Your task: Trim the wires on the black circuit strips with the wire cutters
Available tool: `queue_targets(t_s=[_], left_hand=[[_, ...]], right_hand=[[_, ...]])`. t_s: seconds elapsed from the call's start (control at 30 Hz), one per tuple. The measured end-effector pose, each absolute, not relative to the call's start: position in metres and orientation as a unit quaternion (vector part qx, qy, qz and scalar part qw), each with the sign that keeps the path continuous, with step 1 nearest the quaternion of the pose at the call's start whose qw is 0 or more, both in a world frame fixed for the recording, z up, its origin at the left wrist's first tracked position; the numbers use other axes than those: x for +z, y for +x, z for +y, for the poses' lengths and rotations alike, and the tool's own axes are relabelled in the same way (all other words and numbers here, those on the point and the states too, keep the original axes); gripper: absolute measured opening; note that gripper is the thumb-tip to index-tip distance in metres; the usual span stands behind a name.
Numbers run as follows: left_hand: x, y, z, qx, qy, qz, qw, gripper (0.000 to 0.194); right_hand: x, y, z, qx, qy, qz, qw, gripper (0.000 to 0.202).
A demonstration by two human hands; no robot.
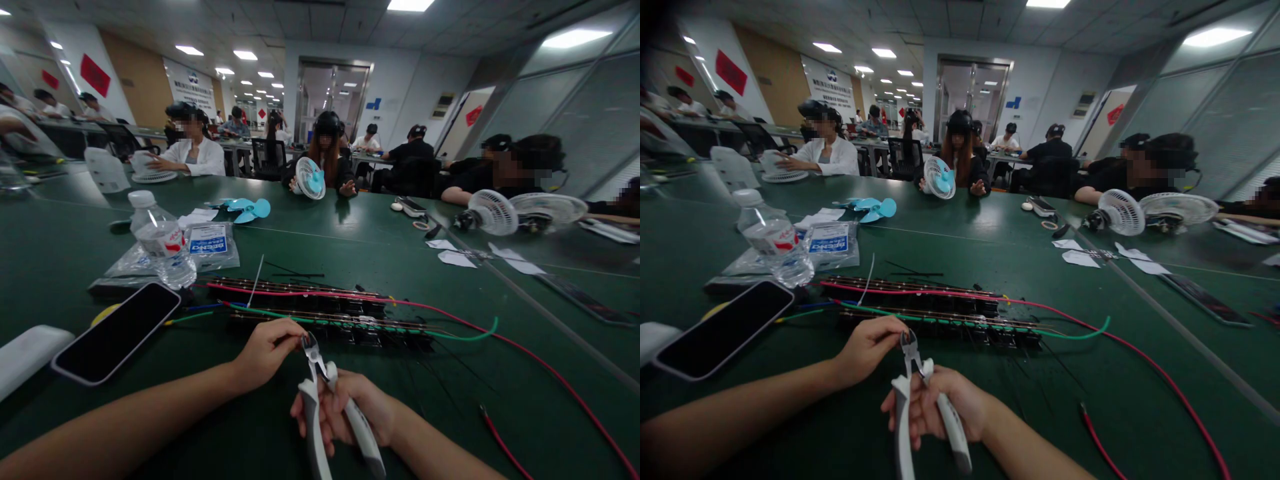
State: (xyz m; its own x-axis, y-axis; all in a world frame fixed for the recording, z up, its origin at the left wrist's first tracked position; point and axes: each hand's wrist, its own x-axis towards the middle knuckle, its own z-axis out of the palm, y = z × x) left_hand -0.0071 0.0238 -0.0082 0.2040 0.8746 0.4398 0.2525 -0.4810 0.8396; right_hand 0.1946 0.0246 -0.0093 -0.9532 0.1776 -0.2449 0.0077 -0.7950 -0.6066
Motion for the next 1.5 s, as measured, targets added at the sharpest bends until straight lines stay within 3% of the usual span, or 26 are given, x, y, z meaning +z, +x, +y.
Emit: queue_targets(t_s=[0.7, 1.07, 1.5], left_hand=[[-0.006, -0.007, 0.024, 0.473, 0.720, 0.402, 0.309, 0.015], [-0.008, -0.009, 0.025, 0.482, 0.718, 0.398, 0.307, 0.016], [-0.007, -0.009, 0.025, 0.477, 0.719, 0.404, 0.304, 0.017]], right_hand=[[-0.006, 0.193, 0.023, 0.924, -0.157, -0.335, 0.100, 0.033], [-0.001, 0.195, 0.020, 0.955, -0.102, -0.277, 0.025, 0.037], [-0.008, 0.192, 0.015, 0.937, -0.134, -0.316, 0.072, 0.026]])
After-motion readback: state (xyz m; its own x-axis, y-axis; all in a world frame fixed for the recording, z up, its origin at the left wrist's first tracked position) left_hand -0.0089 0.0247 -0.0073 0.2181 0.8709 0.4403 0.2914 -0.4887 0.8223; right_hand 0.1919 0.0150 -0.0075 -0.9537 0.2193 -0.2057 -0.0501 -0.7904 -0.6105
